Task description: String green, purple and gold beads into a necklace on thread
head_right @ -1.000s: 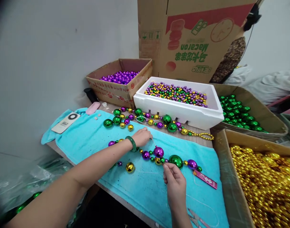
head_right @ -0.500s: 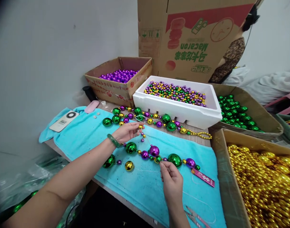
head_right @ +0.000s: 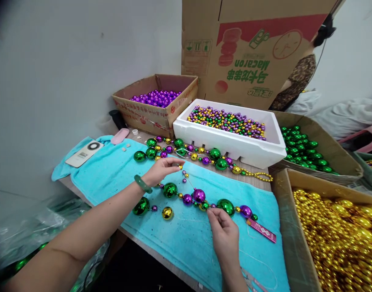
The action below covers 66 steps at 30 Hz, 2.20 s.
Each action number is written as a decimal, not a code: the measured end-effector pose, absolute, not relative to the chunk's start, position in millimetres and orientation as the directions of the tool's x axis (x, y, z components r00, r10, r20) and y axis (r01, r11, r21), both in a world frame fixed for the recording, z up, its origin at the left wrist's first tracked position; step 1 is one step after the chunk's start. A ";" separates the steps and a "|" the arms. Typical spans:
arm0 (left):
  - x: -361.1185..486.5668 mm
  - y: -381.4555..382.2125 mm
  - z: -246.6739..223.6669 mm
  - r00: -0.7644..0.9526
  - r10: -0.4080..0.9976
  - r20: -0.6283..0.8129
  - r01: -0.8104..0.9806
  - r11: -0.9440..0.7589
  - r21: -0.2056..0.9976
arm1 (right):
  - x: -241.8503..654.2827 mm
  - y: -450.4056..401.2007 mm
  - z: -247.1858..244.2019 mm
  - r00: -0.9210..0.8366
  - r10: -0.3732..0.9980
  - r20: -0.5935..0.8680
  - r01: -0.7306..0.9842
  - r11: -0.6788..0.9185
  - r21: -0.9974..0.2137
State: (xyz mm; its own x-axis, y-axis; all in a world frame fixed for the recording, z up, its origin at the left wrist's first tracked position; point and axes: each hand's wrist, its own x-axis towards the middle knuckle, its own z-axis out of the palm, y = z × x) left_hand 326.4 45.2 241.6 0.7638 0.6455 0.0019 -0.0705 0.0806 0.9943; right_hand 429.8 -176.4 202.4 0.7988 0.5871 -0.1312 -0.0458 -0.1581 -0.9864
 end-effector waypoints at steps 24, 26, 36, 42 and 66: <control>259.1 145.6 228.9 0.209 0.970 0.120 0.704 -0.235 0.670 | 427.9 -175.8 185.8 0.573 0.666 -0.477 -0.543 -0.127 -0.830; 246.7 156.0 221.3 0.159 0.987 -0.018 0.608 -0.084 0.789 | 426.3 -175.0 186.5 0.564 0.673 -0.478 -0.541 -0.136 -0.830; 257.3 114.0 246.2 0.395 0.869 -0.297 -0.034 0.337 0.941 | 413.1 -167.4 187.5 0.611 0.681 -0.403 -0.419 -0.153 -0.895; 279.3 76.6 263.5 0.588 0.697 -0.410 -0.374 0.684 0.626 | 403.5 -160.4 189.4 0.642 0.688 -0.339 -0.331 -0.150 -0.932; 296.1 36.3 261.2 0.616 0.658 -0.432 -0.354 0.722 0.595 | 402.9 -168.6 184.2 0.698 0.658 -0.283 -0.253 -0.143 -0.957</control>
State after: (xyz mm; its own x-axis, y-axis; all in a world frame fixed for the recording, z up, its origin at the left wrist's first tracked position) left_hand 296.1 36.3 261.2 0.6163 0.6582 -0.4323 -0.3539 0.7220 0.5946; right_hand 402.9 -168.6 184.2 0.6977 0.6583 -0.2826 -0.2526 -0.1432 -0.9569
